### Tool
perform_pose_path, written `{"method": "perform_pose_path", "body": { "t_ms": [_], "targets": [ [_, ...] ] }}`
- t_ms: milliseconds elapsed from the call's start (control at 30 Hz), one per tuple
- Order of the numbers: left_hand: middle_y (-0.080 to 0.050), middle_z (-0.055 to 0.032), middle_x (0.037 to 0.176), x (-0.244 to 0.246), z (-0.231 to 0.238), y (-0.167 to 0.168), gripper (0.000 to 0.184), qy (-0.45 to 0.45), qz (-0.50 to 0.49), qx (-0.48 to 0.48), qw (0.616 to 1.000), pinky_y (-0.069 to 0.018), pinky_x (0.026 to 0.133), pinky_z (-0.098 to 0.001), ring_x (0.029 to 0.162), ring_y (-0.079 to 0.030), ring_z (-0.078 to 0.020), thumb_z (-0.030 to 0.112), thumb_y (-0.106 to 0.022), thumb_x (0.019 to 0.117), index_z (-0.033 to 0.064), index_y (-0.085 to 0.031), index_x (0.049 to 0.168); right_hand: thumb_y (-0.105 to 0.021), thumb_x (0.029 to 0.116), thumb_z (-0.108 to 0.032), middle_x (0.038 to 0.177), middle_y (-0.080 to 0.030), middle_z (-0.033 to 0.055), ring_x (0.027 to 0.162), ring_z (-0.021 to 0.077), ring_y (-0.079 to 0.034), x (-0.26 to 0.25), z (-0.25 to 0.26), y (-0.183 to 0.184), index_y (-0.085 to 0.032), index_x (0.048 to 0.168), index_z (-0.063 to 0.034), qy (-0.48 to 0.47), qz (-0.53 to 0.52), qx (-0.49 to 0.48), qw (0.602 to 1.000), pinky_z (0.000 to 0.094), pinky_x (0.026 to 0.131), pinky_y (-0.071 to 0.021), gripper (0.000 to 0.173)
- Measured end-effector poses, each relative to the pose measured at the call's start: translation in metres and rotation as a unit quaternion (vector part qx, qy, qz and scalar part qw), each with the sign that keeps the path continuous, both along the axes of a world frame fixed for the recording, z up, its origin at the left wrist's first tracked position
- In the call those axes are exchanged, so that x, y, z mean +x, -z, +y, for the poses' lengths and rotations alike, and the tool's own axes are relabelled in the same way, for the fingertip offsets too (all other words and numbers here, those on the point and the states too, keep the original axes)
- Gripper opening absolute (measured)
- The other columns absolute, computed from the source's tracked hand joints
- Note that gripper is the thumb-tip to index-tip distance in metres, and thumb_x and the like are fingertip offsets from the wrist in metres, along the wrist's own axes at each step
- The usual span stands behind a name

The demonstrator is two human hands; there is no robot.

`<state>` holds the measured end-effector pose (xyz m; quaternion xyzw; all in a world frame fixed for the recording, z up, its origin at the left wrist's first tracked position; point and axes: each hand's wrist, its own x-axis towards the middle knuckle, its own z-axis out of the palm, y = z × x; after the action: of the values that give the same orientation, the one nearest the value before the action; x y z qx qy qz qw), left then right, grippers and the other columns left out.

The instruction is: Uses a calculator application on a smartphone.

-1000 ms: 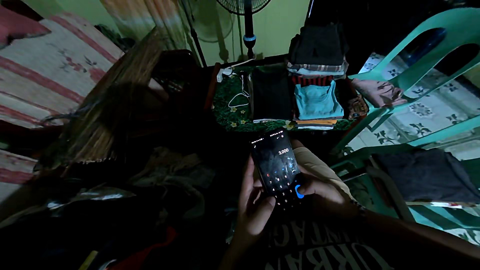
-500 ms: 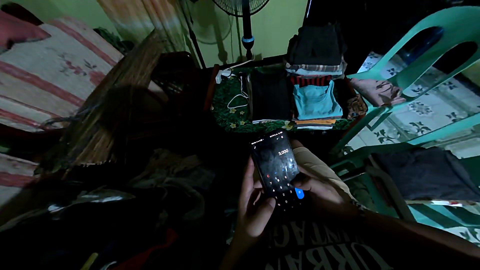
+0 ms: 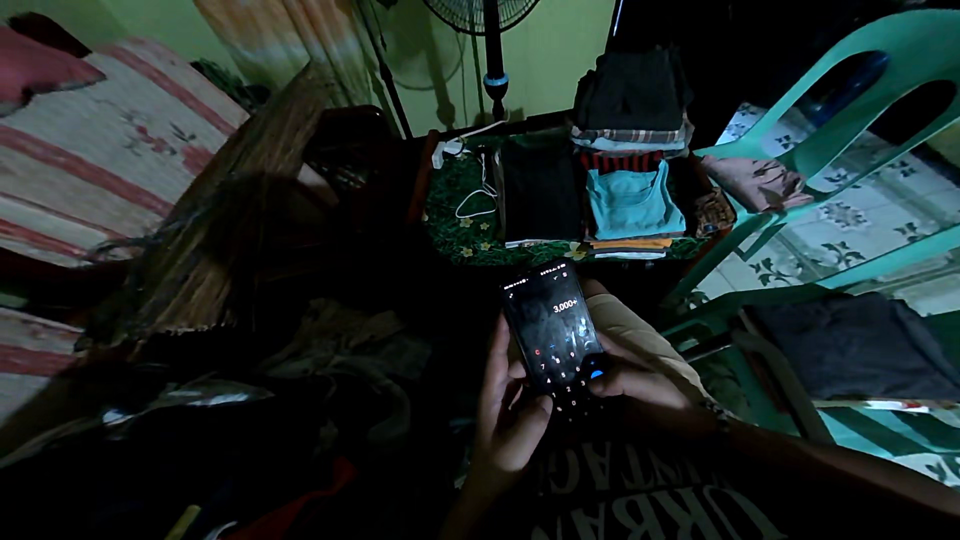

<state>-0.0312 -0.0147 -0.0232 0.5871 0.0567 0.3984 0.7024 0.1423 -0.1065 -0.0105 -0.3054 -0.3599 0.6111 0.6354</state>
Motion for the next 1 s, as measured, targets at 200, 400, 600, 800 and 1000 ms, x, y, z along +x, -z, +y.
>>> {"method": "perform_pose_path", "body": {
  "t_ms": [200,400,600,800,1000],
  "targets": [
    [-0.059,-0.0183,0.138,0.001,0.000,0.000,0.097,0.000,-0.004,0.009,1.000,-0.0562,0.100,-0.0365,0.117,-0.066,-0.0198,0.006,-0.061,0.0883,-0.0062,0.005,0.159,-0.058,0.0853,0.005,0.120,-0.068,-0.0001,0.109,0.0139,-0.068,-0.001,-0.001,0.000,-0.040,0.140,-0.0109,0.002,-0.010,0.007,1.000,0.0352,0.092,-0.0591,0.060],
    [-0.063,-0.0194,0.131,0.002,-0.002,-0.005,0.099,-0.027,0.024,0.039,0.999,-0.0601,0.094,-0.0359,0.111,-0.069,-0.0203,-0.005,-0.061,0.0840,-0.0095,0.005,0.157,-0.061,0.0849,0.005,0.121,-0.068,0.0023,0.109,0.0141,-0.067,-0.001,-0.001,-0.003,-0.039,0.140,-0.0067,0.006,-0.028,0.005,1.000,0.0350,0.095,-0.0580,0.060],
    [-0.065,-0.0184,0.128,0.003,-0.006,-0.009,0.096,-0.055,0.038,0.034,0.997,-0.0612,0.091,-0.0355,0.108,-0.070,-0.0205,-0.007,-0.062,0.0852,-0.0087,0.002,0.158,-0.061,0.0863,0.005,0.123,-0.067,0.0029,0.111,0.0146,-0.067,-0.001,-0.001,-0.004,-0.038,0.141,-0.0068,-0.003,-0.055,0.026,0.998,0.0357,0.096,-0.0574,0.061],
    [-0.069,-0.0150,0.121,0.015,-0.014,-0.009,0.089,-0.152,-0.002,0.021,0.988,-0.0628,0.086,-0.0329,0.102,-0.072,-0.0167,-0.011,-0.064,0.0823,-0.0134,-0.008,0.151,-0.065,0.0878,0.006,0.125,-0.064,0.0034,0.112,0.0104,-0.066,-0.001,-0.001,-0.008,-0.032,0.143,0.0012,-0.011,-0.164,0.044,0.985,0.0297,0.098,-0.0568,0.064],
    [-0.064,-0.0134,0.129,0.010,-0.014,-0.008,0.087,-0.130,-0.002,0.020,0.991,-0.0612,0.089,-0.0306,0.106,-0.070,-0.0135,0.005,-0.065,0.0911,-0.0117,-0.007,0.154,-0.067,0.0857,0.011,0.125,-0.065,0.0034,0.113,0.0111,-0.066,-0.005,-0.002,-0.011,-0.033,0.143,0.0014,0.003,-0.161,0.028,0.987,0.0300,0.099,-0.0566,0.067]
  ]
}}
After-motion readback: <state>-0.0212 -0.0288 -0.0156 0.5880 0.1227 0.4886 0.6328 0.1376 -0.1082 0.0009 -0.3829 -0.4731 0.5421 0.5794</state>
